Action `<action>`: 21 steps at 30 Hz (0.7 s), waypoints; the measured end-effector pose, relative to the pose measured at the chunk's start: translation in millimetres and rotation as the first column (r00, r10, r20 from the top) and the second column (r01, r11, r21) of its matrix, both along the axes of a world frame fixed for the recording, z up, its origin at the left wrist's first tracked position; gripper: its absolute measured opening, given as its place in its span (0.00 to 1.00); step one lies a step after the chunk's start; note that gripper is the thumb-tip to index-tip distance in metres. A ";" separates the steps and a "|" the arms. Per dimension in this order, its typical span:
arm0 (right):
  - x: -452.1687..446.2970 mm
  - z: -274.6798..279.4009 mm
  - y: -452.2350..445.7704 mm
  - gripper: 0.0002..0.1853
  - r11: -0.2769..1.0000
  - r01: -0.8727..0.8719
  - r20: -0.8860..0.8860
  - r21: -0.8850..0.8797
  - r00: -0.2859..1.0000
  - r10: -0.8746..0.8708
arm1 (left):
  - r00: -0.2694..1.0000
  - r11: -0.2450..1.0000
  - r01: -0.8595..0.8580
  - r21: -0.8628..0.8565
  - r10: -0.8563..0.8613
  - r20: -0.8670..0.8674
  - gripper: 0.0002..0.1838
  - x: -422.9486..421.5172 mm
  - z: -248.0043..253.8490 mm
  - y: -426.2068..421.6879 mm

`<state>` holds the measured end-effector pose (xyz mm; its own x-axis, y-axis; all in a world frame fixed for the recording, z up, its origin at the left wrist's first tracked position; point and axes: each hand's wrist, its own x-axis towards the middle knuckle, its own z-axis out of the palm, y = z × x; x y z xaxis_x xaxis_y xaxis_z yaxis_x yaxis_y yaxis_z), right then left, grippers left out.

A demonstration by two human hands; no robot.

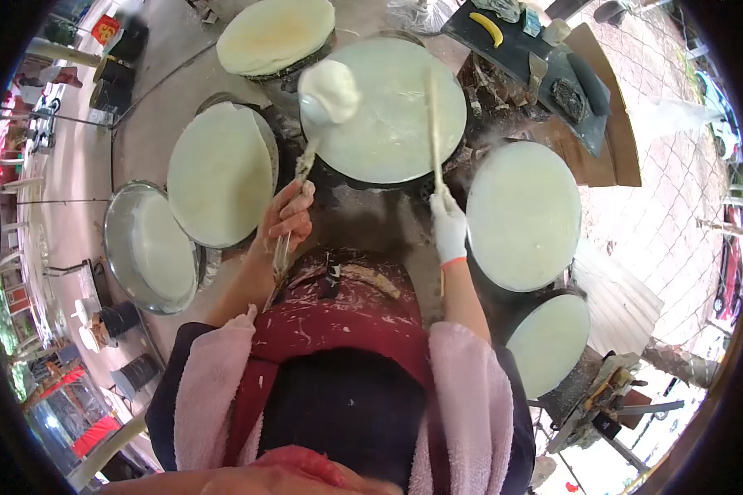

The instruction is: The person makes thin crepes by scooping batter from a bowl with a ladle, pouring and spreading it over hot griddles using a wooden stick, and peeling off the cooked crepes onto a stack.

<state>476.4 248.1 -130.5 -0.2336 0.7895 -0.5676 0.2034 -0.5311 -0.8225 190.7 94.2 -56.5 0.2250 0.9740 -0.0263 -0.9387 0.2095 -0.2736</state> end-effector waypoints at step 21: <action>-325.9 -4.8 -43.7 0.58 0.603 -0.624 0.231 0.497 0.765 0.601 | 0.654 0.660 -0.710 -0.244 0.491 -0.576 0.13 -128.7 97.0 -290.0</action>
<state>150.6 204.5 -135.4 -0.7619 0.6332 -0.1363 0.3557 0.2332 -0.9050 62.0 -195.8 40.5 -0.5516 0.7383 -0.3881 -0.8339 -0.4779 0.2761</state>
